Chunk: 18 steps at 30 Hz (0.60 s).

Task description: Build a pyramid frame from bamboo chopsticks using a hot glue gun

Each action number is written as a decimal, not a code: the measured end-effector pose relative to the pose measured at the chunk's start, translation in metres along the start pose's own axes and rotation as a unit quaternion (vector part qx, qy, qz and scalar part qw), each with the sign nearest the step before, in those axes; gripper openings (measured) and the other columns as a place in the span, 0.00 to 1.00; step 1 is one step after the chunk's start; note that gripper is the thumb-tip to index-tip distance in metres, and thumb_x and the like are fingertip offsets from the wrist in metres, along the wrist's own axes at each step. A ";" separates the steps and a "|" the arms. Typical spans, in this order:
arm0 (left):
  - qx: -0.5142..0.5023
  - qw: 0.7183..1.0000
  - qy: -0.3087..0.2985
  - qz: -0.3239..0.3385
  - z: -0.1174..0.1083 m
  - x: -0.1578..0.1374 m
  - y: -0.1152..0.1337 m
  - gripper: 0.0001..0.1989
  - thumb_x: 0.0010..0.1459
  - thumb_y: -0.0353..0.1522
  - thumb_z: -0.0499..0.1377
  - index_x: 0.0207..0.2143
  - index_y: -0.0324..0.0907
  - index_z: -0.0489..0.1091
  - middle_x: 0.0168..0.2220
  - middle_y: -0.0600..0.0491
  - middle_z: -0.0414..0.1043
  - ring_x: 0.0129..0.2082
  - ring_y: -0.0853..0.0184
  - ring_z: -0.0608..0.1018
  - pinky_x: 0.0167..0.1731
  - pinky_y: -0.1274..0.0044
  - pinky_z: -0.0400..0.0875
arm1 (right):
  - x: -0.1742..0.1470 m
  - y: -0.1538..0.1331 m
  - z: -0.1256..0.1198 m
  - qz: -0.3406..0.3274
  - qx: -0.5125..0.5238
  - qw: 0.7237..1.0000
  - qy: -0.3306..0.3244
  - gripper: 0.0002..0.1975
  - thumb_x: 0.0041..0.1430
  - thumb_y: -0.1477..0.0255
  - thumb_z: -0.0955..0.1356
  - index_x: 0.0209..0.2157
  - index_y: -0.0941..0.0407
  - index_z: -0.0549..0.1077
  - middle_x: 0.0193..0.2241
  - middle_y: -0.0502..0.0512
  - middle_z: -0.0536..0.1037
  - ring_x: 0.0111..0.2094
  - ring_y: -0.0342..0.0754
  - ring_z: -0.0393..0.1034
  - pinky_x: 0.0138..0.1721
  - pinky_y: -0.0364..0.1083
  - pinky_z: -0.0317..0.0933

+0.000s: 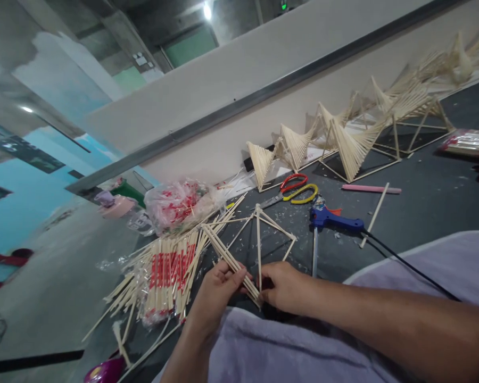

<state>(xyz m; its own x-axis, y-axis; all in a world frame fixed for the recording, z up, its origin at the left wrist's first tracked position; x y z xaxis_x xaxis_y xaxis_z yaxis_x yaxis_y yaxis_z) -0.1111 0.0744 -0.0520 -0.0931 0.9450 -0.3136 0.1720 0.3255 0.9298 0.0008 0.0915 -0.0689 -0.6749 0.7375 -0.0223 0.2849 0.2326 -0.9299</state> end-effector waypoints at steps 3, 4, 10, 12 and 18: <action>0.009 1.000 0.008 -0.006 -0.001 0.000 0.000 0.11 0.50 0.35 0.60 0.33 0.38 0.65 0.28 0.52 0.72 0.28 0.68 0.75 0.29 0.76 0.70 | 0.000 -0.001 0.000 -0.012 -0.005 1.000 0.000 0.12 0.44 0.76 0.65 0.34 0.56 0.74 0.29 0.50 0.76 0.29 0.42 0.67 0.29 0.38 0.57; 0.012 1.000 0.012 -0.008 -0.002 0.000 0.000 0.11 0.50 0.35 0.60 0.33 0.38 0.65 0.28 0.51 0.72 0.28 0.68 0.75 0.29 0.76 0.70 | 0.000 -0.001 0.000 -0.013 -0.007 1.000 0.002 0.13 0.44 0.76 0.65 0.34 0.56 0.74 0.30 0.51 0.76 0.29 0.43 0.68 0.29 0.38 0.57; 0.017 0.999 0.039 -0.021 -0.003 0.001 0.002 0.13 0.48 0.36 0.61 0.34 0.38 0.65 0.28 0.51 0.73 0.25 0.69 0.74 0.27 0.78 0.70 | -0.002 0.002 0.002 -0.002 -0.006 1.000 -0.006 0.13 0.46 0.75 0.65 0.36 0.56 0.74 0.34 0.52 0.76 0.32 0.44 0.68 0.30 0.38 0.56; 0.034 0.997 0.068 -0.016 -0.007 0.001 0.008 0.13 0.48 0.37 0.60 0.33 0.37 0.65 0.27 0.50 0.73 0.24 0.70 0.74 0.25 0.78 0.69 | -0.002 0.003 0.001 0.005 -0.015 1.000 -0.001 0.13 0.46 0.74 0.64 0.35 0.56 0.74 0.33 0.52 0.76 0.31 0.44 0.68 0.30 0.39 0.56; 0.086 0.977 0.190 0.050 -0.037 -0.003 0.043 0.17 0.46 0.41 0.60 0.32 0.39 0.62 0.24 0.54 0.68 0.20 0.68 0.73 0.19 0.76 0.70 | -0.002 0.004 0.000 0.026 -0.048 0.998 -0.014 0.12 0.45 0.73 0.64 0.34 0.57 0.73 0.32 0.54 0.76 0.31 0.45 0.68 0.28 0.39 0.55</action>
<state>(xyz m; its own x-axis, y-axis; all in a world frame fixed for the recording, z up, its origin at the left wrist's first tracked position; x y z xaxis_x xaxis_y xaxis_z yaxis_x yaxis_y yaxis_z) -0.1399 0.0842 -0.0038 -0.4190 0.9026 -0.0989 0.3572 0.2640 0.8960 0.0036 0.0911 -0.0729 -0.6766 0.7318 -0.0809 0.3827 0.2556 -0.8878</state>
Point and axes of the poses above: each hand's wrist, its own x-axis towards the middle knuckle, its own z-axis out of the palm, y = z × x, the point moved 9 cm from there along x, towards the middle knuckle
